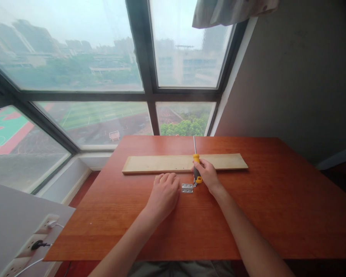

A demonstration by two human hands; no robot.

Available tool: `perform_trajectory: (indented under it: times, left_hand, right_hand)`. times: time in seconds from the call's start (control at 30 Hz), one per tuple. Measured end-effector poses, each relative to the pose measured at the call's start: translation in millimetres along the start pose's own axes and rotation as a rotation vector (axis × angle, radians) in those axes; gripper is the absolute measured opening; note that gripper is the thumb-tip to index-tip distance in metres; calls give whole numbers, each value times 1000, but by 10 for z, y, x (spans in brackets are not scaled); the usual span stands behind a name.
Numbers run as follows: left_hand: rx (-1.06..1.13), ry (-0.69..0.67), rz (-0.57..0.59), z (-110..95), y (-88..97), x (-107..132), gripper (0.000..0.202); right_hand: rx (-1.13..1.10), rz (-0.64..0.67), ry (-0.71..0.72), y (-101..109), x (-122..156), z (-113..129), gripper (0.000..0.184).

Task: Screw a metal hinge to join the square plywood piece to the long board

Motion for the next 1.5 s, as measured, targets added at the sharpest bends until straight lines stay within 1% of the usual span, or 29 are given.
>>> perform_trajectory:
  times: [0.07,0.13,0.2,0.3,0.5,0.77,0.9,1.0,1.07,1.17,1.23,1.33,1.43,1.5]
  left_hand:
    - [16,-99,35,-139,-14,-40,21]
    - [13,-169,61,-253,-37,-85,19]
    - [7,-192,75,-314,-62,-133,16]
    - [17,-193,101,-343,-108,-189,13]
    - [46,-115,151,-282,-155,-207,16]
    - [88,-84,155,-230,-183,-176,15]
    - [72,-93,129,-208,-163,-161,14]
    - [45,-95,129,-155,-128,-174,15]
    - [33,-72,98,-79,-72,-222,17]
    - [-12,-6,4,62,27,-349,18]
    - [-61,-4,-36,105,41,-446,16]
    - [-80,-55,-61,91,-22,-561,13]
    - [-94,-56,-62,94,-121,-612,11]
    - [-97,-46,-76,104,-156,-619,10]
  right_hand:
    - [4,-3,6,7,-6,-6,38]
    - [10,-7,12,15,-14,-9,38]
    - [15,-11,15,21,-19,-11,38]
    - [20,-13,18,23,-18,-5,38]
    - [14,-3,22,3,-10,11,36]
    - [3,1,16,-1,-8,12,36]
    - [2,7,11,2,-13,-8,36]
    - [2,2,10,8,-12,-9,36]
    - [3,-1,12,8,-8,1,34]
    - [1,-2,12,1,0,15,33]
    - [0,-1,12,-4,6,22,33]
    - [2,-3,16,-4,10,27,32]
    - [3,0,18,-3,7,25,33]
    - [5,3,17,-5,6,25,33]
Point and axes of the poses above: each hand's wrist, its own x-axis away from the middle knuckle, its own y-axis out of the back of the hand, z = x × y, the point moved 8 cm from there along -x, towards the middle knuckle, and after that the axes turned 11 degrees about -x, right-handed, at the moved point
